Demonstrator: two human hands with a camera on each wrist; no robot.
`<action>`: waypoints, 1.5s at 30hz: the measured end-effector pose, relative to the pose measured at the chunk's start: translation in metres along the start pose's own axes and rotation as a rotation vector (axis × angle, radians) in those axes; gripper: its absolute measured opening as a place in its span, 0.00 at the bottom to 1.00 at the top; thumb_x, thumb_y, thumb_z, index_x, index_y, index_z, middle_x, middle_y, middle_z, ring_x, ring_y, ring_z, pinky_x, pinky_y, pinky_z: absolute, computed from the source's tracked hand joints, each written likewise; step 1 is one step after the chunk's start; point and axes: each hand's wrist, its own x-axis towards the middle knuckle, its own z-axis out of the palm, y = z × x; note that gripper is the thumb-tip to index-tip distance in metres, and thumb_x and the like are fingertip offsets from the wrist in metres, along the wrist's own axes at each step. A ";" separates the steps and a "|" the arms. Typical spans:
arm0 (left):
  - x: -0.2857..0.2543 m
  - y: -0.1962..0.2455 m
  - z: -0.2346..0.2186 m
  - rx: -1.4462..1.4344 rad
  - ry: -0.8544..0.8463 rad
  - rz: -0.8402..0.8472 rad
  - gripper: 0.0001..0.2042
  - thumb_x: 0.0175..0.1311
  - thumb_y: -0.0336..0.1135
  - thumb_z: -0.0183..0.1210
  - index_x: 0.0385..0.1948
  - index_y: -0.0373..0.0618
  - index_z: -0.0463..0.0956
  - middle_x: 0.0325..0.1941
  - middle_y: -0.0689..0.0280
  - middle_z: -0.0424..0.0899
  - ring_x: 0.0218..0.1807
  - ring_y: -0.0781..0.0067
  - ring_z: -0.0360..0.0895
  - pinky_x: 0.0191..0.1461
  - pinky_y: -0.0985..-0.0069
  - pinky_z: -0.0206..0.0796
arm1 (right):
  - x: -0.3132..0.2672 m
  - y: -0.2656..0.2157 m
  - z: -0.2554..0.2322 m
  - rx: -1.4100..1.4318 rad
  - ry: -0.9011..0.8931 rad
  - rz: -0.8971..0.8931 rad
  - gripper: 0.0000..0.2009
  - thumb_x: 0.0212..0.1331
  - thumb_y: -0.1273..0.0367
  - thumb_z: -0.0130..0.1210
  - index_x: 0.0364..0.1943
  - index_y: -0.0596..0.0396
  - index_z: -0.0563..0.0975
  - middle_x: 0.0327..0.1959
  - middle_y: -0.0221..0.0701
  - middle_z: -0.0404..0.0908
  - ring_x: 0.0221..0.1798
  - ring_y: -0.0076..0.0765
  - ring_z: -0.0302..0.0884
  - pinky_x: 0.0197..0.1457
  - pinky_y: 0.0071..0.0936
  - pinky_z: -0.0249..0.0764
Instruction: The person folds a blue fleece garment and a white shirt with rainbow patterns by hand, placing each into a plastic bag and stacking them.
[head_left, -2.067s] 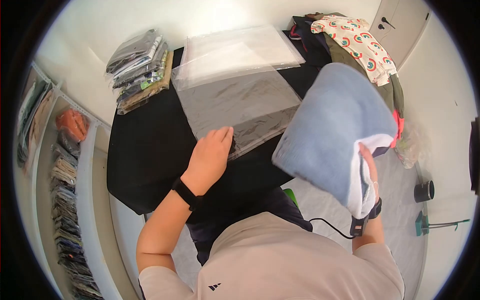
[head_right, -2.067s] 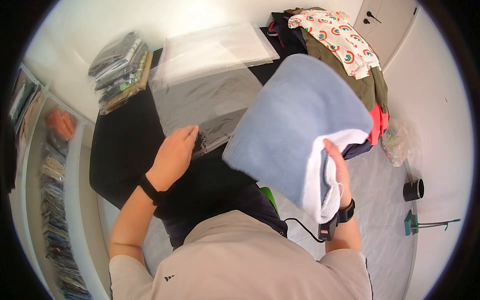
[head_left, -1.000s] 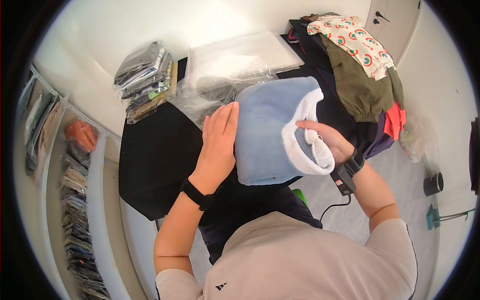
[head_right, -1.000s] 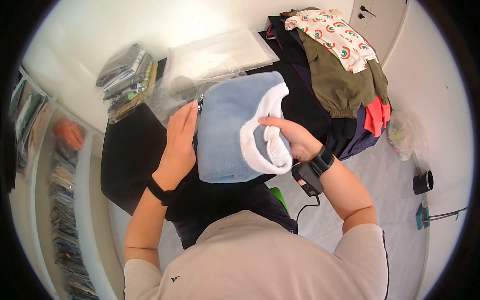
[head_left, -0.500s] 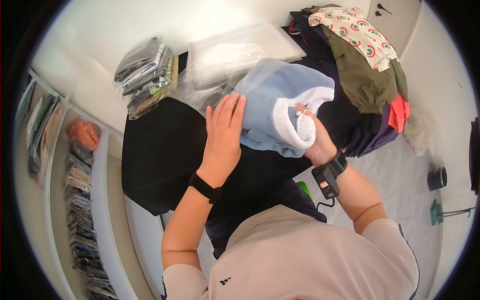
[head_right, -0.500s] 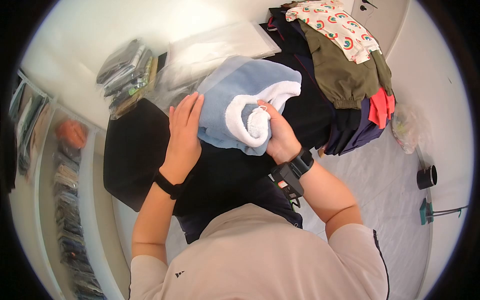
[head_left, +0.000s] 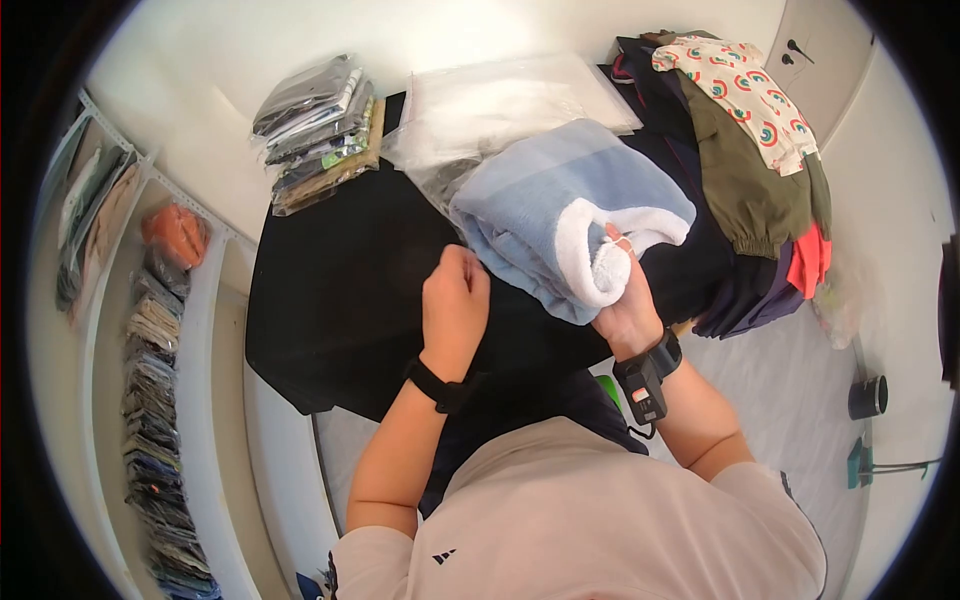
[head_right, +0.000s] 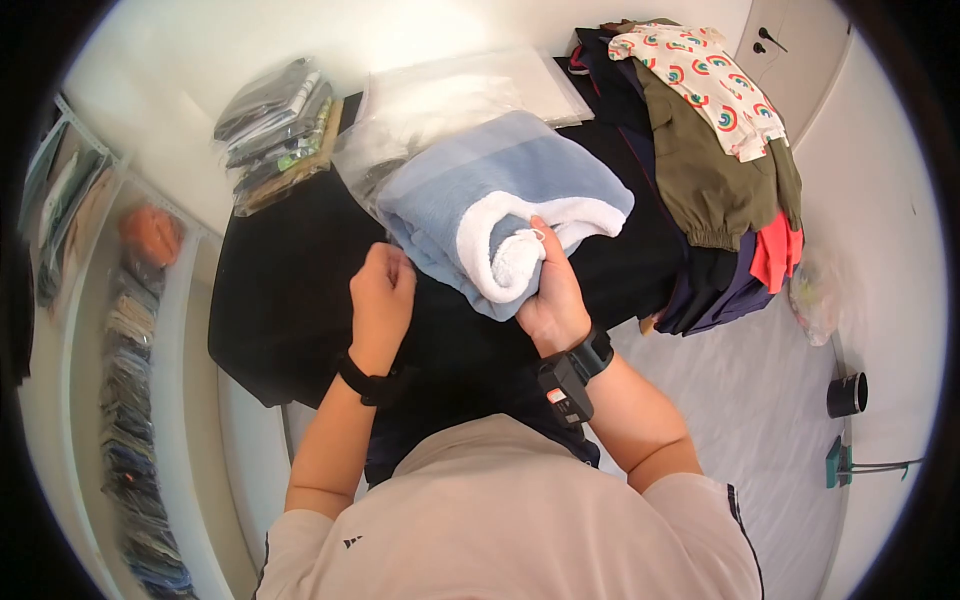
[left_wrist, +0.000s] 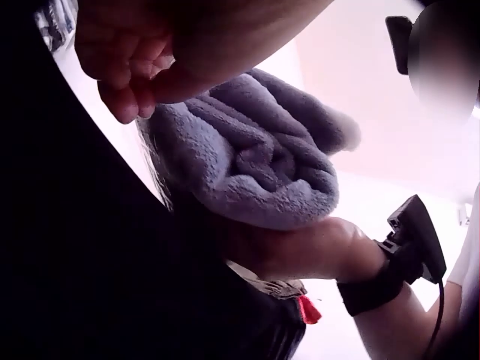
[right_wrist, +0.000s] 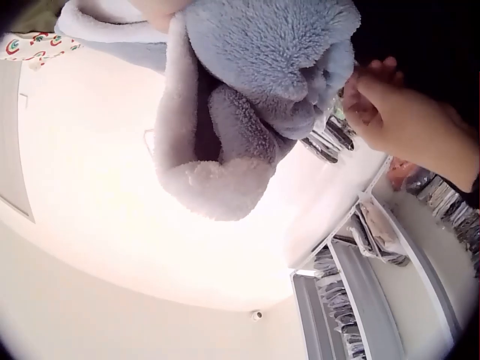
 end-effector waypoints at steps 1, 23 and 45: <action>-0.005 0.002 0.003 -0.107 -0.016 -0.041 0.02 0.55 0.23 0.54 0.28 0.36 0.70 0.19 0.57 0.74 0.21 0.68 0.75 0.27 0.76 0.64 | 0.002 0.001 -0.002 -0.004 -0.001 0.003 0.18 0.63 0.62 0.52 0.52 0.56 0.68 0.51 0.35 0.75 0.54 0.39 0.74 0.59 0.40 0.72; 0.013 0.055 -0.058 0.101 -0.012 0.373 0.23 0.58 0.42 0.59 0.48 0.34 0.69 0.52 0.48 0.73 0.57 0.47 0.67 0.60 0.58 0.57 | -0.012 0.021 -0.002 -0.283 0.042 -0.032 0.20 0.62 0.68 0.52 0.57 0.58 0.65 0.53 0.35 0.73 0.55 0.35 0.73 0.58 0.33 0.71; -0.005 -0.005 -0.031 -1.170 0.051 -0.504 0.35 0.70 0.57 0.37 0.67 0.37 0.47 0.71 0.55 0.51 0.72 0.62 0.47 0.73 0.63 0.34 | -0.004 0.031 0.001 -0.015 -0.058 0.114 0.21 0.63 0.62 0.53 0.56 0.57 0.66 0.53 0.36 0.74 0.56 0.38 0.72 0.61 0.38 0.69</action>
